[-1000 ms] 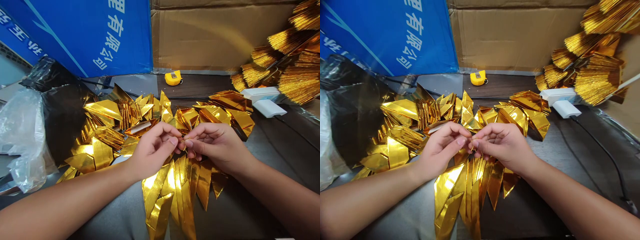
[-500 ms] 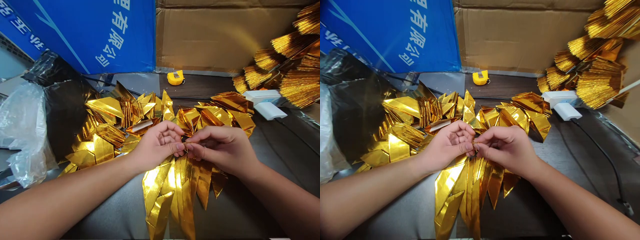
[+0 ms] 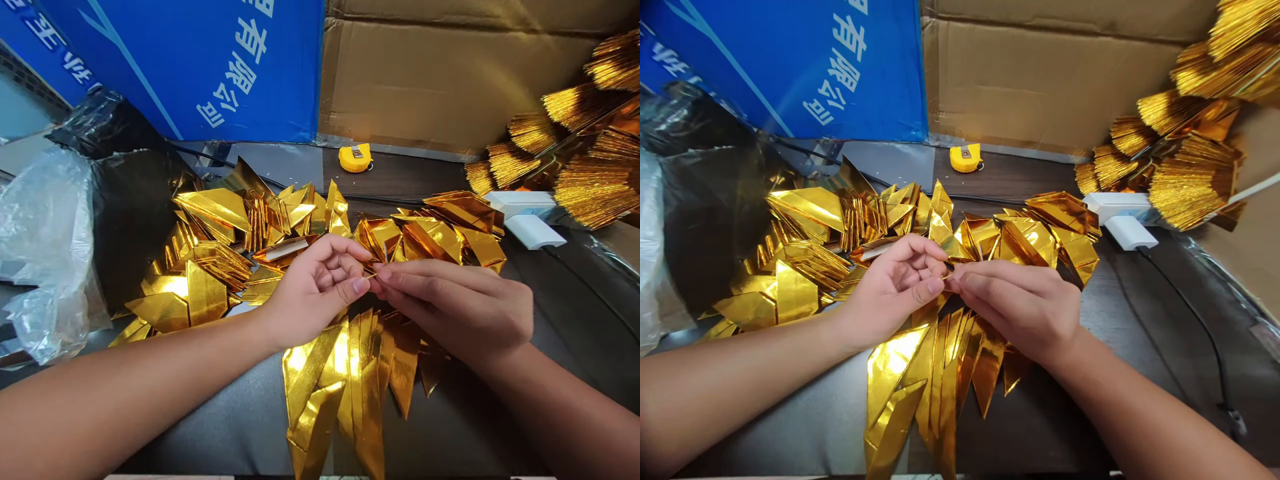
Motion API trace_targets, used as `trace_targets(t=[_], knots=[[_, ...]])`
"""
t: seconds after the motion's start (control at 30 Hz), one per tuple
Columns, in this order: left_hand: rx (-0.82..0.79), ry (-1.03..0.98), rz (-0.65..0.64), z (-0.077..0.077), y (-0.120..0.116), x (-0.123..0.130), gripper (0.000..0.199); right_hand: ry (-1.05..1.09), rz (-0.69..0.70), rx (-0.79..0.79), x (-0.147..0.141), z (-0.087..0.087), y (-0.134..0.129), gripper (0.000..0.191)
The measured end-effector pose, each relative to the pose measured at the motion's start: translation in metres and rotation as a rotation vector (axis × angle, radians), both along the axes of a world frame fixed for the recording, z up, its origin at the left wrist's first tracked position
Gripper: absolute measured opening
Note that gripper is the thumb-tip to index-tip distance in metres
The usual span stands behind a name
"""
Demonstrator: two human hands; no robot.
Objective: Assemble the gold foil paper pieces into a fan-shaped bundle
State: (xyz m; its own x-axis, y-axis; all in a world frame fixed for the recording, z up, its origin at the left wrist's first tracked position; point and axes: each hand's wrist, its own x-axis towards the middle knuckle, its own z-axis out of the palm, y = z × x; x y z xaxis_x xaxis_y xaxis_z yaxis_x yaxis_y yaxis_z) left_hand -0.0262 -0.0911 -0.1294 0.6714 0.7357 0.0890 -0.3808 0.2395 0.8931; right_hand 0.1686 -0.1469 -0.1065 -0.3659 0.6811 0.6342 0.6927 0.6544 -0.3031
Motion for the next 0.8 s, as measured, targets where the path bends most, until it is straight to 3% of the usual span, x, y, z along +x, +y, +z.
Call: trace_targets(t=[0.3, 0.53, 0.8], knots=[[-0.299, -0.038, -0.135, -0.002, -0.005, 0.003, 0.026, -0.035, -0.013, 0.046, -0.013, 0.004, -0.009, 0.015], [-0.371, -0.017, -0.167, 0.0, -0.002, 0.003, 0.043, -0.041, -0.101, 0.119, -0.01, -0.002, -0.009, 0.014], [-0.412, 0.012, -0.181, -0.003, -0.001, 0.002, 0.038, -0.012, -0.127, 0.048, -0.013, -0.002, -0.009, 0.028]])
